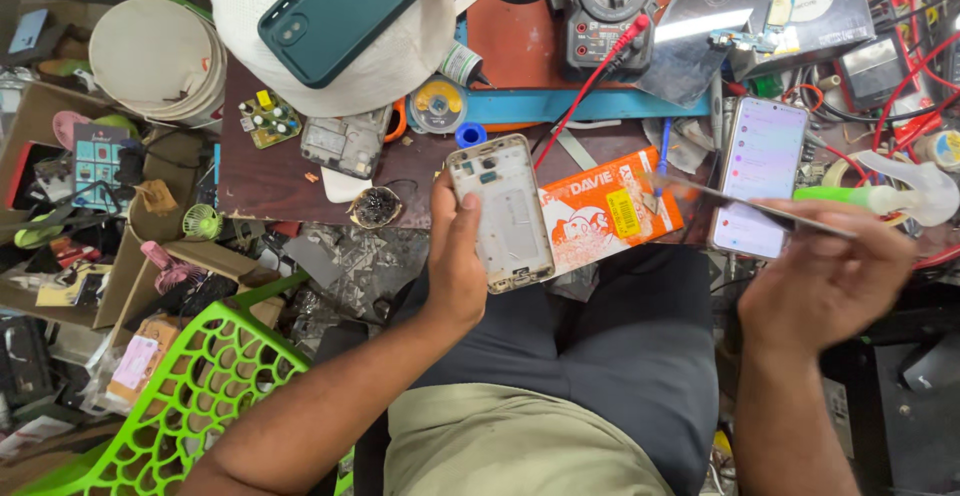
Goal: The person works on a disassembled smartphone at a cluttered repair bench. They use a screwdriver to adjust internal components, connect a multimeter probe to the device, and interact with a second phone on the bench. The person repeatedly opens and closes the phone casing while handling tools and wires.
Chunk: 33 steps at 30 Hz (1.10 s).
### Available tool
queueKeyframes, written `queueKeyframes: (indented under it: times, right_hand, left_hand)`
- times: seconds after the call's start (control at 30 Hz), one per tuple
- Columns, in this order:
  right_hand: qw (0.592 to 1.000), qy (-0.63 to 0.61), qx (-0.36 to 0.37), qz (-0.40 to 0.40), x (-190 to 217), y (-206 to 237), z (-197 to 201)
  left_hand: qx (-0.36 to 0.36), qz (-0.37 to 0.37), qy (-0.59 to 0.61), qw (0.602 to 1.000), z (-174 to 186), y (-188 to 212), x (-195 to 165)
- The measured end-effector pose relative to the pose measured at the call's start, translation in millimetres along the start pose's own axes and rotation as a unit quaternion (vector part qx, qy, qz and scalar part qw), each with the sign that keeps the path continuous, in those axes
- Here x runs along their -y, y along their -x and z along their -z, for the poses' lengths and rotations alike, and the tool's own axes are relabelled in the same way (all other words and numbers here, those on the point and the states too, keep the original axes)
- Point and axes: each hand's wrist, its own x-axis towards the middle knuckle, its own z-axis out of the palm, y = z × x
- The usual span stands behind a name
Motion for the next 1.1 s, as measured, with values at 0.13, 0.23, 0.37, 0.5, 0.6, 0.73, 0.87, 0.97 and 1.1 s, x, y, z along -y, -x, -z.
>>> queueKeyframes:
  times: [0.13, 0.23, 0.37, 0.5, 0.6, 0.73, 0.87, 0.97, 1.1]
  right_hand:
    - [0.952, -0.158, -0.117, -0.234, 18, 13, 12]
    - [0.822, -0.139, -0.148, -0.532, 19, 35, 8]
    - [0.709, -0.227, -0.088, -0.662, 33, 87, -1]
    - [0.632, -0.350, -0.051, -0.689, 60, 140, -3]
    - [0.655, -0.429, 0.005, -0.622, 82, 174, 2]
    - [0.683, -0.474, 0.091, -0.549, 84, 198, 27]
    - [0.759, -0.222, 0.002, -0.612, 60, 191, 63]
    - [0.773, -0.121, -0.071, -0.618, 45, 164, 75]
    - [0.846, -0.286, 0.053, -0.447, 42, 116, 57]
  left_hand:
    - [0.029, 0.032, -0.018, 0.999, -4, 6, 1]
    - [0.054, 0.052, -0.034, 0.997, -8, 11, 0]
    - [0.070, 0.092, -0.010, 0.993, -14, 16, 0]
    - [0.090, 0.102, -0.022, 0.990, -16, 20, 0]
    - [0.106, 0.137, -0.027, 0.985, -16, 25, -2]
    - [0.127, 0.128, -0.069, 0.981, -17, 27, -5]
    - [0.133, 0.138, -0.067, 0.979, -18, 27, -3]
    - [0.140, 0.156, -0.070, 0.975, -19, 32, -1]
    - [0.140, 0.170, -0.065, 0.973, -22, 34, -6]
